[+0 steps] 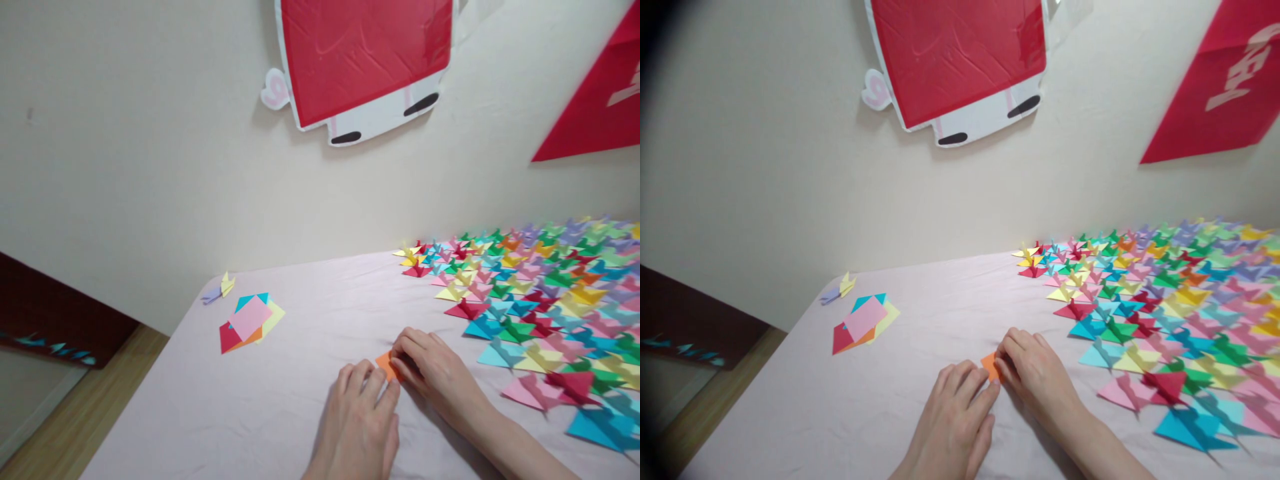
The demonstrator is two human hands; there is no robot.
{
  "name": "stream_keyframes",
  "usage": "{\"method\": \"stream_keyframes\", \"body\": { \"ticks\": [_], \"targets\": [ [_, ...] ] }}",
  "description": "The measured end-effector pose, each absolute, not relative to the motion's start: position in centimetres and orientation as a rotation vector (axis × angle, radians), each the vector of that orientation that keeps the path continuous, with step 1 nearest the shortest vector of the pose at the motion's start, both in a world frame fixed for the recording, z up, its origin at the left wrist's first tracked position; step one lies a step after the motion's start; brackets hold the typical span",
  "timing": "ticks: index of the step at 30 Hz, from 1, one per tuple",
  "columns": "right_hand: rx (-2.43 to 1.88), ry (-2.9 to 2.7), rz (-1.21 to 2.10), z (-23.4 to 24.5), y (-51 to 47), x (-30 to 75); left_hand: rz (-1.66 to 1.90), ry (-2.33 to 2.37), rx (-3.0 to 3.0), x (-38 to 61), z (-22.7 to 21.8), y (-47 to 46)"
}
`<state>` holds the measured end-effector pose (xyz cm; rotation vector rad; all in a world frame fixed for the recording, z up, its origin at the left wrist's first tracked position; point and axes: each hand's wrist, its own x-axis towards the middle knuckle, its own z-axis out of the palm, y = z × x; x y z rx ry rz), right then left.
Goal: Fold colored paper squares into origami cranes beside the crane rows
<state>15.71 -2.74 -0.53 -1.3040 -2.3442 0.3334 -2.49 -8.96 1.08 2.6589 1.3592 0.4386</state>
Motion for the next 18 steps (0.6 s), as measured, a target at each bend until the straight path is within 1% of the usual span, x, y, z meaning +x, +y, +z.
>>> {"method": "stream_keyframes", "body": {
  "ticks": [5, 10, 18],
  "targets": [
    [-1.339, -2.309, 0.424, -0.3, -2.9, 15.8, 0.419, 1.416, 2.718, -2.2, 1.2, -8.9],
    [-1.293, -2.203, 0.727, 1.0, -3.1, 16.6, 0.438, 1.467, 2.765, -2.1, 1.2, -9.0],
    [-1.361, -2.147, 0.774, 1.4, -3.1, 16.2, 0.466, 1.481, 2.782, -1.9, 1.2, -9.1]
  ]
}}
